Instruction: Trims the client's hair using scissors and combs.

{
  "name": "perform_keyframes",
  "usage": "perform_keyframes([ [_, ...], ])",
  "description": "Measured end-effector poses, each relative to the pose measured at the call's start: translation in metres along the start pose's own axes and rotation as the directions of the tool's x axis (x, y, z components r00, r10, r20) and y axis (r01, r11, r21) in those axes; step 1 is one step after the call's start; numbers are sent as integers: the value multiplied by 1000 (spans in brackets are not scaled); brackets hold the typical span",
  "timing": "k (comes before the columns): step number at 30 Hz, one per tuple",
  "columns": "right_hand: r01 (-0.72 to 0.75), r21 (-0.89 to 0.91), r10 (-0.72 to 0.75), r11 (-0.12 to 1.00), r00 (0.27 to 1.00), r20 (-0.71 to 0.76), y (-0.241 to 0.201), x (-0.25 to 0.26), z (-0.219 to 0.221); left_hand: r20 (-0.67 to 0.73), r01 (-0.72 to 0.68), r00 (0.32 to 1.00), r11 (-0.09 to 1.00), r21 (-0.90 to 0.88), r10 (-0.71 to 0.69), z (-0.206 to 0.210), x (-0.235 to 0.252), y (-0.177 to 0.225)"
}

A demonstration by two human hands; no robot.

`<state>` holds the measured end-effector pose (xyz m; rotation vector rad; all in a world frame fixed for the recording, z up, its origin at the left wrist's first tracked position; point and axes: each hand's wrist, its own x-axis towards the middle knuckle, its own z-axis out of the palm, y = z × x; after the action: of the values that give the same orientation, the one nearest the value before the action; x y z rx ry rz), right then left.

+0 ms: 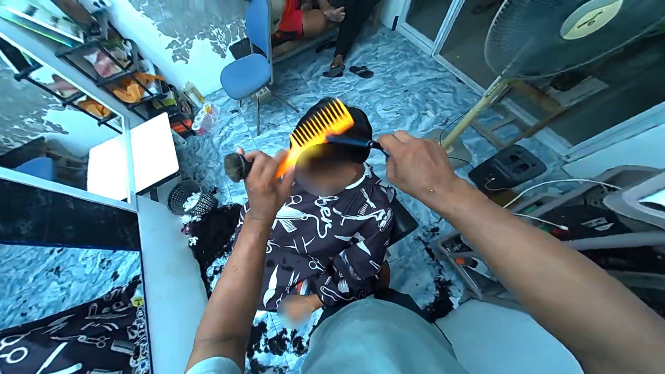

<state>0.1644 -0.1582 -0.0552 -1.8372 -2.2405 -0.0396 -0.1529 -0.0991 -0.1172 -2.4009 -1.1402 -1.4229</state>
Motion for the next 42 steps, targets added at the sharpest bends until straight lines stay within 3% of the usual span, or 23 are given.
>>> perform_keyframes([
  [3,-236,201,238,951,971,15,4,-16,3,121,287,952,957,-35,-281,1,47,10],
  [5,-343,250,349,906,937,18,9,-30,5,340,392,880,911,-127,-332,4,75,5],
  [8,-422,279,434,863,901,20,20,-64,7,616,328,779,913,-244,-115,0,87,-20],
  [11,-514,296,515,805,853,83,36,-109,18,696,7,683,951,-308,220,-20,60,-44],
  [13,-583,314,573,750,809,132,44,-136,31,646,-202,671,927,-314,365,-33,31,-52],
  [14,-620,320,603,716,781,164,46,-142,36,597,-237,702,919,-316,387,-36,20,-53],
  [16,-671,352,645,653,736,206,42,-136,37,493,-127,829,948,-293,263,-37,18,-42],
  [18,-639,387,625,664,759,181,32,-114,37,403,70,914,964,-256,41,-27,38,-20],
  [20,-564,410,568,717,814,126,22,-84,33,414,172,909,948,-268,-48,-12,60,-10],
  [22,-511,405,524,758,847,90,17,-62,27,525,147,851,946,-288,27,-9,59,-19],
  [25,-481,364,492,797,868,71,26,-50,27,635,-70,739,964,-256,222,-26,14,-44],
  [27,-449,290,451,845,890,63,31,-49,29,617,-201,728,953,-224,299,-34,-26,-51],
  [30,-276,68,275,959,961,30,18,-37,30,492,-302,803,941,-150,336,-31,-55,-57],
  [34,3,-100,-3,995,1000,4,5,-12,42,326,-337,885,941,-42,331,-27,-32,-60],
  [42,27,-52,-32,998,996,-80,-11,-1,49,170,-369,914,929,-32,369,-25,1,-45],
])
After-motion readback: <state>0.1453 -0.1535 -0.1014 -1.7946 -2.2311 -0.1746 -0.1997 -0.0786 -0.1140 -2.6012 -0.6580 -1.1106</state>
